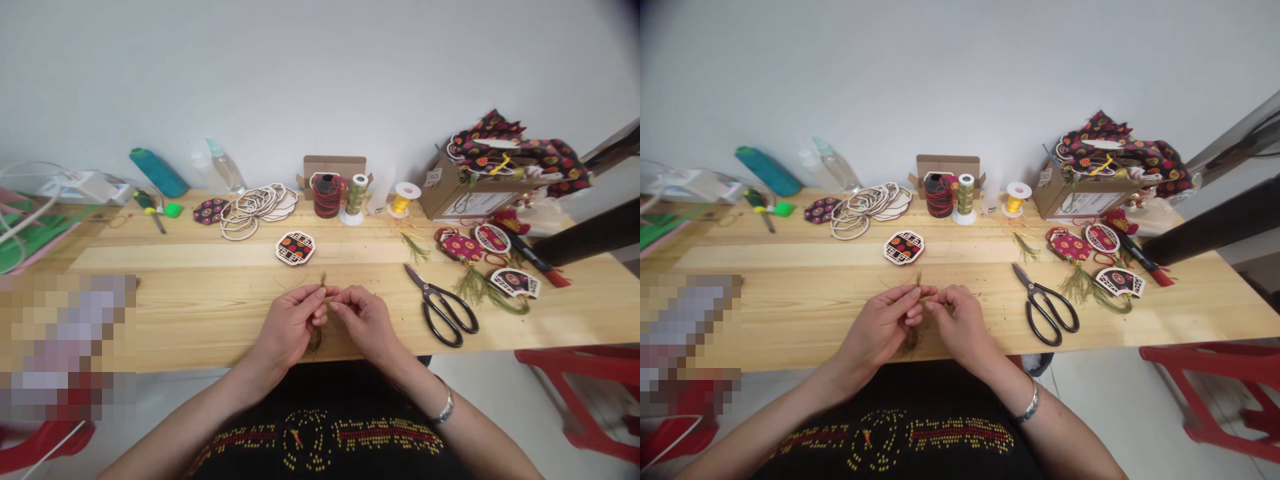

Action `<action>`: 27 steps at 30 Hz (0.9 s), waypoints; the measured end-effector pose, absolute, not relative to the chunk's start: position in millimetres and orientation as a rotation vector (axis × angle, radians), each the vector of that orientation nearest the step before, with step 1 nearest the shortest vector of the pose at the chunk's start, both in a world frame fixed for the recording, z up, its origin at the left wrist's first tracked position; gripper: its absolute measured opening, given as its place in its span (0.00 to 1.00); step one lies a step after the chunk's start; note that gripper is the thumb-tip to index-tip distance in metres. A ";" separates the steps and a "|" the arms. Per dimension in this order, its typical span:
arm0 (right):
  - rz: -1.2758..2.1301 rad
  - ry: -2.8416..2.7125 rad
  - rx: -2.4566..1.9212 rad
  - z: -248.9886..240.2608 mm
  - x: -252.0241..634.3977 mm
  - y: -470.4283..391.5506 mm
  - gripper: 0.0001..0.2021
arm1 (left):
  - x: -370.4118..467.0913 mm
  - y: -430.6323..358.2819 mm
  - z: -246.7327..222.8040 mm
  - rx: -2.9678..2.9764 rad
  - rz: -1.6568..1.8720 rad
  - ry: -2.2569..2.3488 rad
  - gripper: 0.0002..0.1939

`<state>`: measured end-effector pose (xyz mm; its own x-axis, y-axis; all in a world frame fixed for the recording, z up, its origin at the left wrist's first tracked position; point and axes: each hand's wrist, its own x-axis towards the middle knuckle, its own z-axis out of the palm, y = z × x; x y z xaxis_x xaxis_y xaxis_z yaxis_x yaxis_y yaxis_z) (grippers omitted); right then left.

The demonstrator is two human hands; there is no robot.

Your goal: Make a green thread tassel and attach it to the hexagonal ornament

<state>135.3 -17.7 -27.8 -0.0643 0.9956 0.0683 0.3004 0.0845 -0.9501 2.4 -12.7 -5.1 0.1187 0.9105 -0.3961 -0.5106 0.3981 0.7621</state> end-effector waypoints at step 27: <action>1.041 -1.490 -1.345 -26.3 137.4 -18.4 0.05 | 0.8 -12.8 -3.9 0.425 1.064 0.911 0.04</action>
<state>137.4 -18.4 -26.3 -0.0574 0.9965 0.0602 0.2862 0.0742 -0.9553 0.8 -12.8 -3.9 0.1821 0.8841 -0.4304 -0.5610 0.4529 0.6929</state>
